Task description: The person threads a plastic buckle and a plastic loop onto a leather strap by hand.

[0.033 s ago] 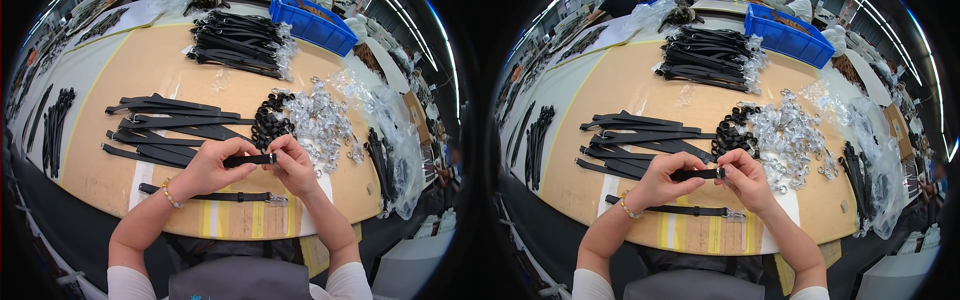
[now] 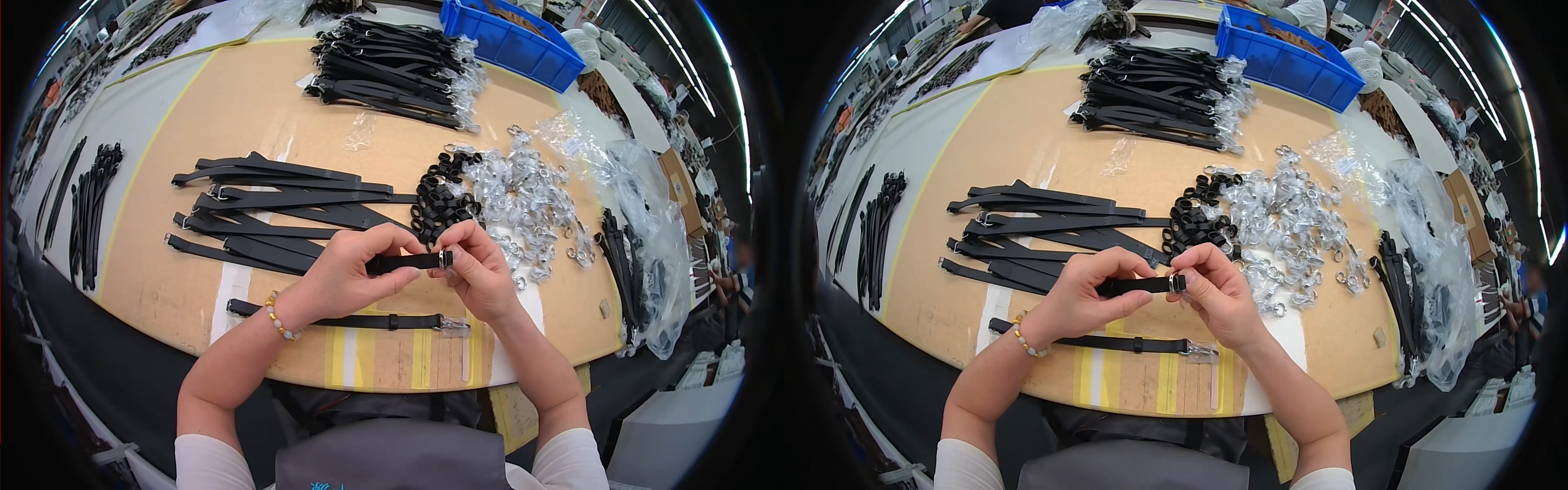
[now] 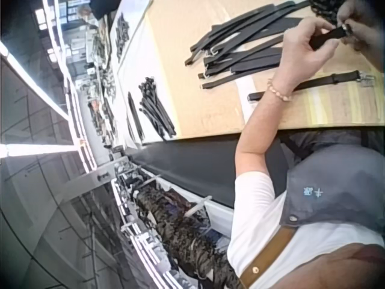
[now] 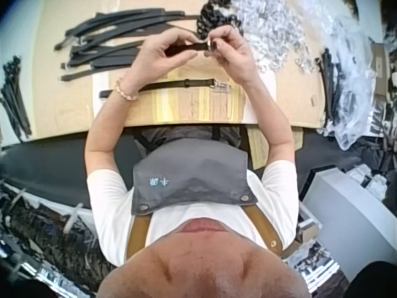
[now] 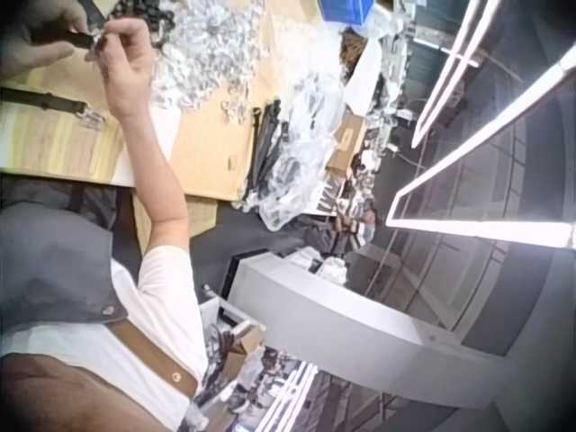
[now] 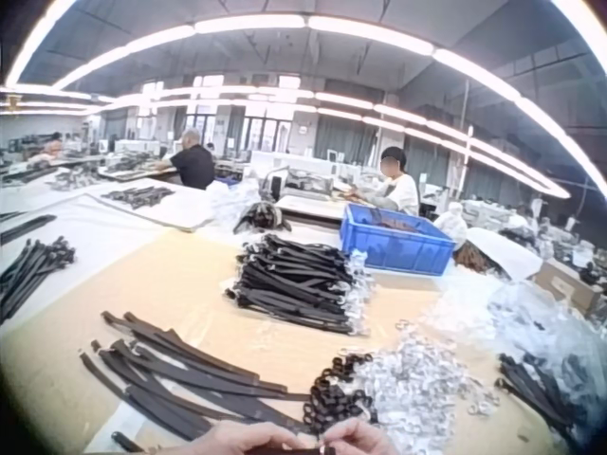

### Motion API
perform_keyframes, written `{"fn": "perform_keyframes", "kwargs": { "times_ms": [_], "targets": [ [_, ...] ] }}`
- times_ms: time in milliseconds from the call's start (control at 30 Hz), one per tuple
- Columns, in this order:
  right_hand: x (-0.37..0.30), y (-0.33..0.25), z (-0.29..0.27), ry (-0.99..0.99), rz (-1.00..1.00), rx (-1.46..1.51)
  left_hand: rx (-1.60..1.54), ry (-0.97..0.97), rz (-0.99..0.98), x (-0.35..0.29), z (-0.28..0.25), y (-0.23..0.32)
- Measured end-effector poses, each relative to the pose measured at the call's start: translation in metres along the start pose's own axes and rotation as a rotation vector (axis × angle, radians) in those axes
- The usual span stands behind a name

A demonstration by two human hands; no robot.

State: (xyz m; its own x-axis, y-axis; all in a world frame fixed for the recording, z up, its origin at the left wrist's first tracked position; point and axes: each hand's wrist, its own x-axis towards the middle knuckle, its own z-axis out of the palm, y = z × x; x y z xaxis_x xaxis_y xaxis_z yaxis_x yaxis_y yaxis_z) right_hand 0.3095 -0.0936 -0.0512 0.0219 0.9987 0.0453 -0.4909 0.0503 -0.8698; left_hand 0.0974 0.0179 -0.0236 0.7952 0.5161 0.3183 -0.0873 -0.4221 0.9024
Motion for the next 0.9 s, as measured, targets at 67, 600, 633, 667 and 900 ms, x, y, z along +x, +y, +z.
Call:
{"fn": "perform_keyframes", "kwargs": {
  "times_ms": [67,600,633,667,900],
  "targets": [
    [-0.001,0.005,0.008,-0.028,-0.015,0.035,-0.144,-0.009,-0.085,-0.001,0.004,-0.004],
    [0.001,0.005,-0.005,-0.307,0.155,0.258,-0.11,0.032,0.058,-0.007,0.004,0.013],
    [0.002,0.004,-0.004,-0.307,0.159,0.26,-0.053,-0.003,0.034,-0.008,0.003,0.017],
    [0.002,-0.001,-0.002,-0.269,0.213,0.226,0.003,-0.039,0.01,-0.008,0.002,0.018],
    [-0.003,-0.022,0.014,-0.142,0.484,-0.183,0.137,-0.032,0.089,-0.016,0.013,0.009]
  ]
}}
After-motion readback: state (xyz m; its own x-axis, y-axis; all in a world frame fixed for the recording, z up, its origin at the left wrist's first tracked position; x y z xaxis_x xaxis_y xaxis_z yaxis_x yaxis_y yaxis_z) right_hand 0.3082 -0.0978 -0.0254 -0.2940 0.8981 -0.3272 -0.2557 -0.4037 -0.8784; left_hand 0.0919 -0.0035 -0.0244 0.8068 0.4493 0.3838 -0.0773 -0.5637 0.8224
